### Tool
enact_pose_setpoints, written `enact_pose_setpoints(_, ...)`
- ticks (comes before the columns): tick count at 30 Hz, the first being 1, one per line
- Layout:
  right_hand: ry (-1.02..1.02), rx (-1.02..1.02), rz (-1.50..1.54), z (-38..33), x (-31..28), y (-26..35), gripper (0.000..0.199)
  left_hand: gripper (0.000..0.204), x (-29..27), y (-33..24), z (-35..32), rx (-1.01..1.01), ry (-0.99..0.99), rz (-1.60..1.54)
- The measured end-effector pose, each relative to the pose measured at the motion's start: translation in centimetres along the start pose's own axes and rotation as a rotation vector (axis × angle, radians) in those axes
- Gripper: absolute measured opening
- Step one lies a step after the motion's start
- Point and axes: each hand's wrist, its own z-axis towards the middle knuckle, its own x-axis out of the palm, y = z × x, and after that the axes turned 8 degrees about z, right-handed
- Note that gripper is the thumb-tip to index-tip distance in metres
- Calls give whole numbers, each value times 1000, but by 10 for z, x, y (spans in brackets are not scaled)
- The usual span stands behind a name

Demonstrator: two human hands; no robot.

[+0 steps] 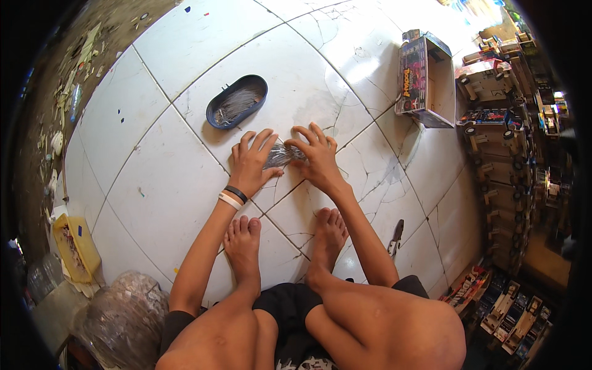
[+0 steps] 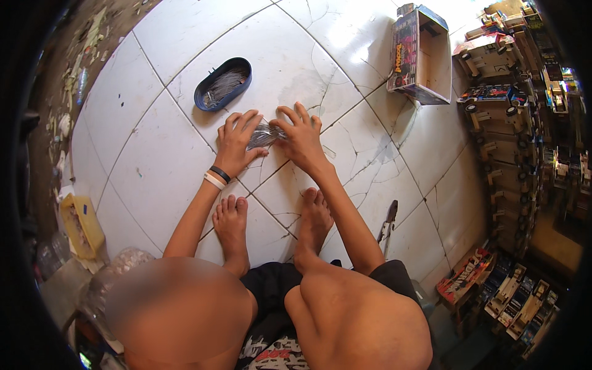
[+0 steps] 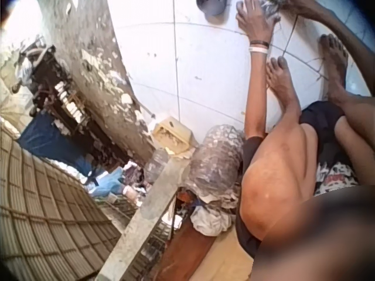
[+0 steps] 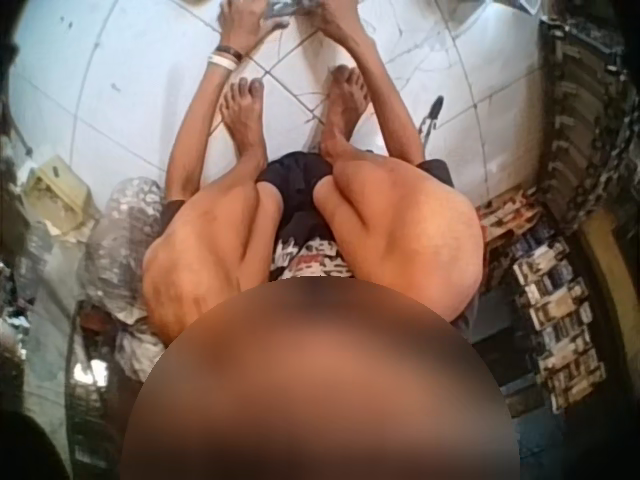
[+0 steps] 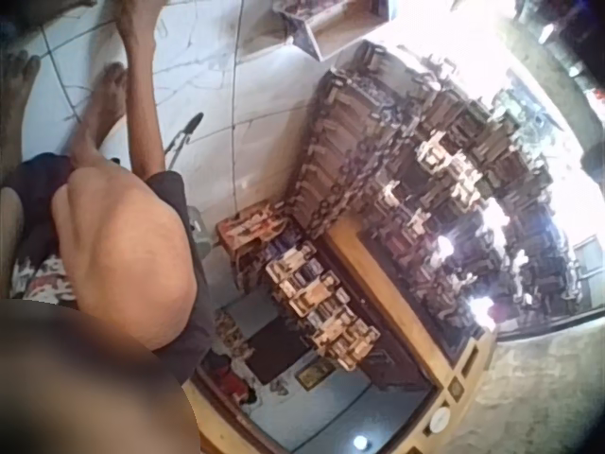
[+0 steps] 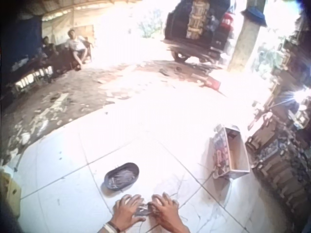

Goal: The person sits on the floor and manipulates a coil of wire, cutting it into smaller pieces using pliers. They then gather small wooden blocks from a yellow container and insert the wire pieces into them, creating small assembled units.

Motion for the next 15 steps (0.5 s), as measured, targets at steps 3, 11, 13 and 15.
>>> enact_pose_setpoints(3, -36, -59, 12, 1, 0, -5, 55, 78, -1, -1, 2, 51, 6, -91)
enact_pose_setpoints(11, -162, 15, 281, -13, -11, -1, 59, 76, 0, -12, -8, -12, -40, -197)
enact_pose_setpoints(13, -231, 62, 343, -24, -8, 6, 65, 84, 0, -18, -20, -41, -153, -205)
enact_pose_setpoints(15, -342, 112, 307, -35, 0, 14, 71, 93, -1, -24, -35, -232, -208, -206)
